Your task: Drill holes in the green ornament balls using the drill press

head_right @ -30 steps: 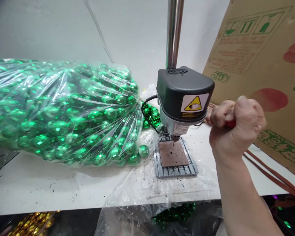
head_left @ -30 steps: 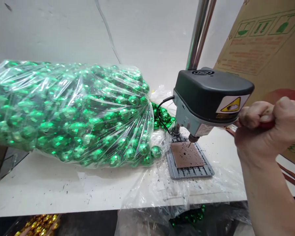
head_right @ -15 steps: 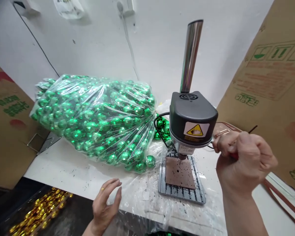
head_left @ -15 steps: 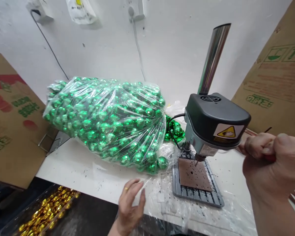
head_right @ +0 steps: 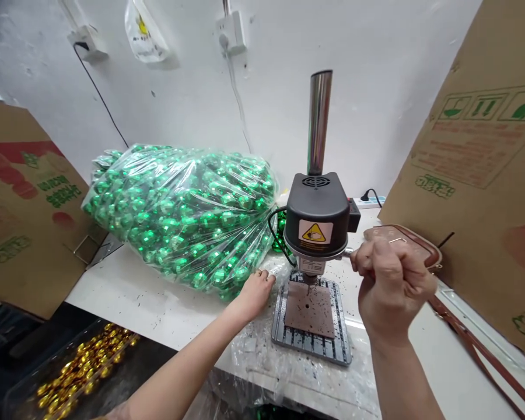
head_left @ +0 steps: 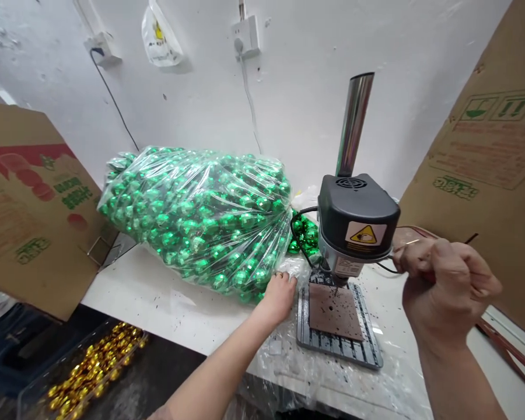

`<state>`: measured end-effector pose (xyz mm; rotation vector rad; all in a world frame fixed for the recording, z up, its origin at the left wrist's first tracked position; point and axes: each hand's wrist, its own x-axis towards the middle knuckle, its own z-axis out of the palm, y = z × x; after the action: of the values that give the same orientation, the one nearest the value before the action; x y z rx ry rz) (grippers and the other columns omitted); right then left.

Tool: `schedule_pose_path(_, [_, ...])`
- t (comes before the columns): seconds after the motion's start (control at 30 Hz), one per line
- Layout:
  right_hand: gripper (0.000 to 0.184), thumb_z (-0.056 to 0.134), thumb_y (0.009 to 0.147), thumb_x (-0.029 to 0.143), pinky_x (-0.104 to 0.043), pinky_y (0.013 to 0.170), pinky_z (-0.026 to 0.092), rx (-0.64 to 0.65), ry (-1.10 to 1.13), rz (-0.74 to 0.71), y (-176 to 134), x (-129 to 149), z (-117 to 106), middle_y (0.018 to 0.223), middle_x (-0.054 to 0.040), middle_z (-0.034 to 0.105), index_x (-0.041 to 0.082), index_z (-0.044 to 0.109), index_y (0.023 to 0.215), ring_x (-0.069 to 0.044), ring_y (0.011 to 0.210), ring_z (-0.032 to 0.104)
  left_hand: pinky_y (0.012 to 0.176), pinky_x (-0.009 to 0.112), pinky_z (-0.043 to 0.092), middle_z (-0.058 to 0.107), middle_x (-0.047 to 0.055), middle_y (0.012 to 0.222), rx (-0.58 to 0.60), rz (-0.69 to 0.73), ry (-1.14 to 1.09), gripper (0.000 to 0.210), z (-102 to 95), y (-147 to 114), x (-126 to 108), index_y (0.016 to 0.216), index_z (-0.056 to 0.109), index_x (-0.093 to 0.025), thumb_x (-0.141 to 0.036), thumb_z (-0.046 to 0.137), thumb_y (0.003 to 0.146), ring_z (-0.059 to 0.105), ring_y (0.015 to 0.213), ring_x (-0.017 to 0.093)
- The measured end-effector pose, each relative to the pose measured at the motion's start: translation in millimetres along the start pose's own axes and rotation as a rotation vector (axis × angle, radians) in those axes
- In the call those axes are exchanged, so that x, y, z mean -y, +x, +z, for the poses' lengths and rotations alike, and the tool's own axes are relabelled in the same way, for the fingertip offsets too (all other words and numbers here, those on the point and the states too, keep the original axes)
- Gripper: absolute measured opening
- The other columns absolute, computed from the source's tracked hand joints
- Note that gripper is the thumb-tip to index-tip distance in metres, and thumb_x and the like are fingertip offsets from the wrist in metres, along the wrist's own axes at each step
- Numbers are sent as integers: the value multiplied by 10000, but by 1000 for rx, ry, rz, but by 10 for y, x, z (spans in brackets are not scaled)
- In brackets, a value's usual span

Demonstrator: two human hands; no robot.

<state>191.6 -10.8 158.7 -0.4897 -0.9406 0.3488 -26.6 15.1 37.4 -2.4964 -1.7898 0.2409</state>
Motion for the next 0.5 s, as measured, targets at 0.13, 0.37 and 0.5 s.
schedule_pose_path(0.13, [370,664,811,248,-291,472,336,3,4,-17,-1,-5,-1,472,65,404,189,429,532,-80,431,423,1079,469,446,506,339,1485,18,-31,56,544,10,-31,-90,1448,507,2,-186,593,945,516,1389,393])
schedule_pose_path(0.37, [379,645,806,210,-301,478,326,-26,14,-31,-14,4,28,474,67,385,195,397,520,-79,436,418,1016,441,439,703,213,1243,79,-4,54,335,-141,13,-81,1258,679,-108,-181,589,944,634,1191,318])
schedule_pose_path(0.5, [360,640,802,199,-300,480,336,-34,11,-24,-15,-4,25,470,70,392,197,412,524,-78,434,418,1047,469,411,687,182,1257,44,61,76,280,-121,-48,-57,1192,713,-164,-170,610,932,589,1242,324])
